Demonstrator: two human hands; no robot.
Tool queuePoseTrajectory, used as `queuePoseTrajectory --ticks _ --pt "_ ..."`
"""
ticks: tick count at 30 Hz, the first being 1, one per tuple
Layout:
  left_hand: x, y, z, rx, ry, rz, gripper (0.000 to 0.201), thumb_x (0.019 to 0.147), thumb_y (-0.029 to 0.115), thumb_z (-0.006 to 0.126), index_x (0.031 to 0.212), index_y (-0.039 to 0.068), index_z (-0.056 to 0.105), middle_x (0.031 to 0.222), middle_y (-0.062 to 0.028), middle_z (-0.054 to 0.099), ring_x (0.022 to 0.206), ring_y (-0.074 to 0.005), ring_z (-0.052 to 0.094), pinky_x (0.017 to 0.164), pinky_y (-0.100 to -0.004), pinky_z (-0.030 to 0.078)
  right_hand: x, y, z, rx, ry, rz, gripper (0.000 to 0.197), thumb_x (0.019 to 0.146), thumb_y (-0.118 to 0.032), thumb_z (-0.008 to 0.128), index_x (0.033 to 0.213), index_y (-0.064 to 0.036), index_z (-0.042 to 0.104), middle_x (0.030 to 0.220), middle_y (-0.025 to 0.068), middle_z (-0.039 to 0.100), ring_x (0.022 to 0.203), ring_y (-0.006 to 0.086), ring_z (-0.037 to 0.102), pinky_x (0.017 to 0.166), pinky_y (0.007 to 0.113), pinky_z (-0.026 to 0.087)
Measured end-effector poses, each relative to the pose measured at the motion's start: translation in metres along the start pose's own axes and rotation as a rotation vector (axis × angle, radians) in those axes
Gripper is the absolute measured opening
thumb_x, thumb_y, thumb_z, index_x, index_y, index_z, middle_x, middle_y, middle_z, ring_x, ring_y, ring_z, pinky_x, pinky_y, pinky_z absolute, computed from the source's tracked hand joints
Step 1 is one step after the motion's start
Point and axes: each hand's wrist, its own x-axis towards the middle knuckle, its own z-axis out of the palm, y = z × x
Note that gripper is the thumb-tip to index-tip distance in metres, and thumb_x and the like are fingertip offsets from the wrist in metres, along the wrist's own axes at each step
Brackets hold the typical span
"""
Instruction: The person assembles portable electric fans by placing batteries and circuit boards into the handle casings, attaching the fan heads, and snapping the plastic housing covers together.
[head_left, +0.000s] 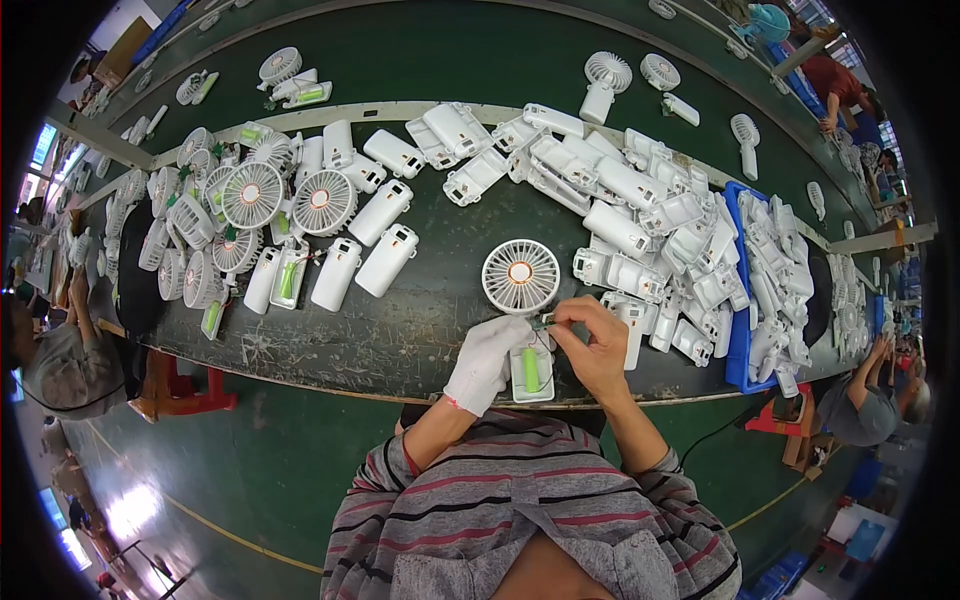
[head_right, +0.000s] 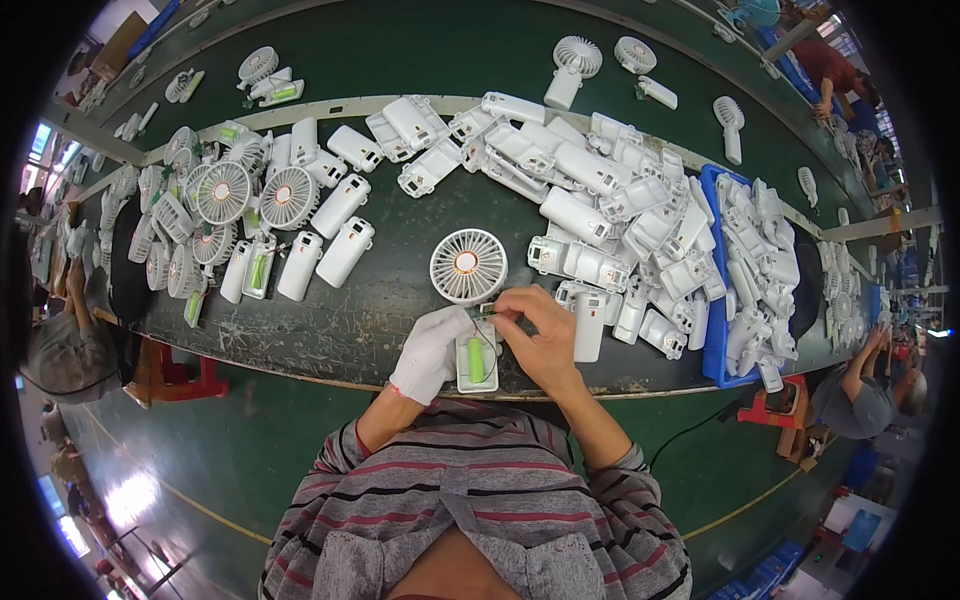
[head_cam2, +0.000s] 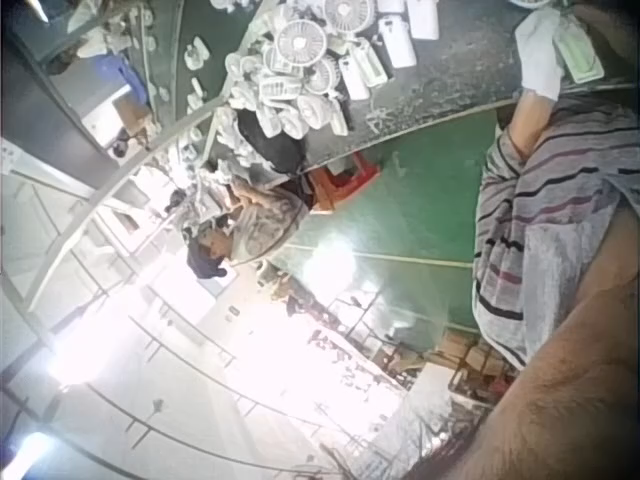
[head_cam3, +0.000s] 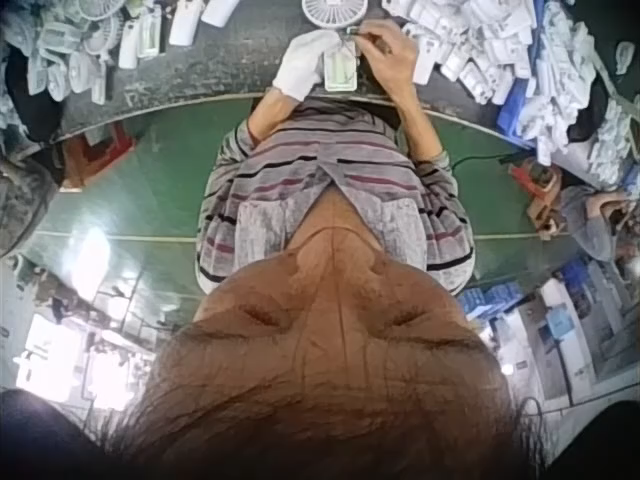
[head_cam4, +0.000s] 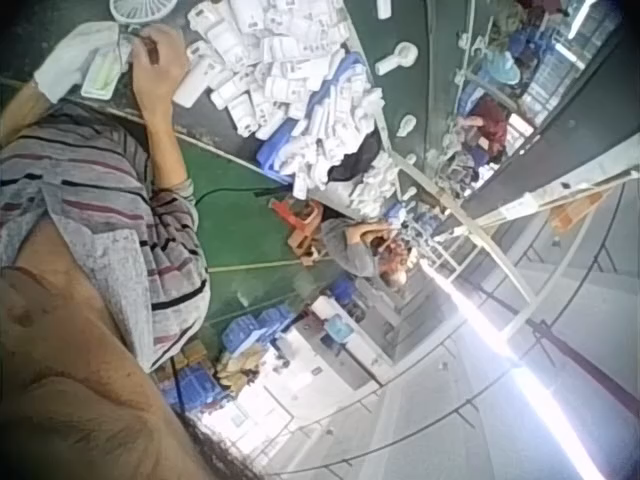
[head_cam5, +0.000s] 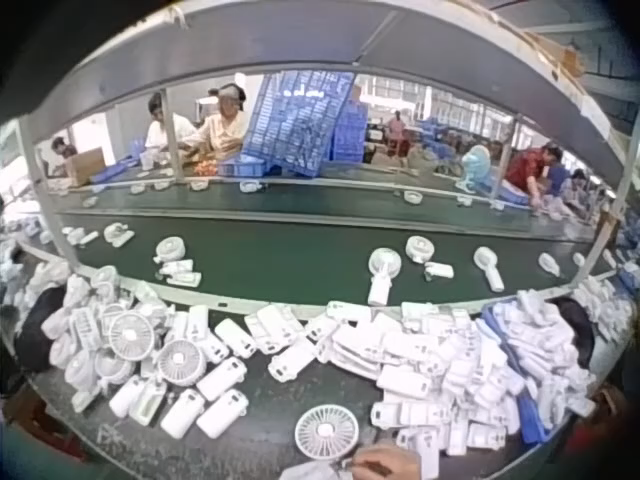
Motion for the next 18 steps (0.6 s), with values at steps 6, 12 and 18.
queuePoseTrajectory --ticks 6,12,18 --pt "0.004 0.003 0.0 -0.128 0.086 0.008 0.023 0.09 0.013 0.052 0.104 -0.005 0.059 0.092 -0.0091 0.062 0.077 -0.0151 0.061 0.066 -0.0281 0.051 -0.004 -0.008 -0.004 -0.158 -0.203 -0.237 0.014 0.066 0.003 0.069 0.079 0.0004 0.063 0.079 0.0083 0.065 0.072 0.0227 0.06 0.065 0.031 0.047" --pt "0.004 0.003 -0.006 -0.152 0.075 -0.027 0.021 0.09 0.012 0.051 0.1 -0.006 0.057 0.091 -0.0114 0.062 0.077 -0.0189 0.063 0.066 -0.0294 0.052 -0.006 -0.003 -0.003 -0.099 -0.274 0.104 0.008 0.075 0.002 0.065 0.081 0.001 0.061 0.078 0.0063 0.063 0.07 0.0163 0.058 0.065 0.028 0.047" --pt "0.012 0.001 -0.005 -0.219 0.068 -0.076 0.024 0.089 0.014 0.05 0.1 -0.008 0.055 0.086 -0.0168 0.062 0.072 -0.0251 0.064 0.064 -0.0352 0.054 -0.008 0.014 0.003 0.212 -0.158 0.395 0.009 0.077 0.002 0.065 0.085 0.0007 0.062 0.075 0.0042 0.062 0.065 0.0089 0.054 0.06 0.023 0.044"
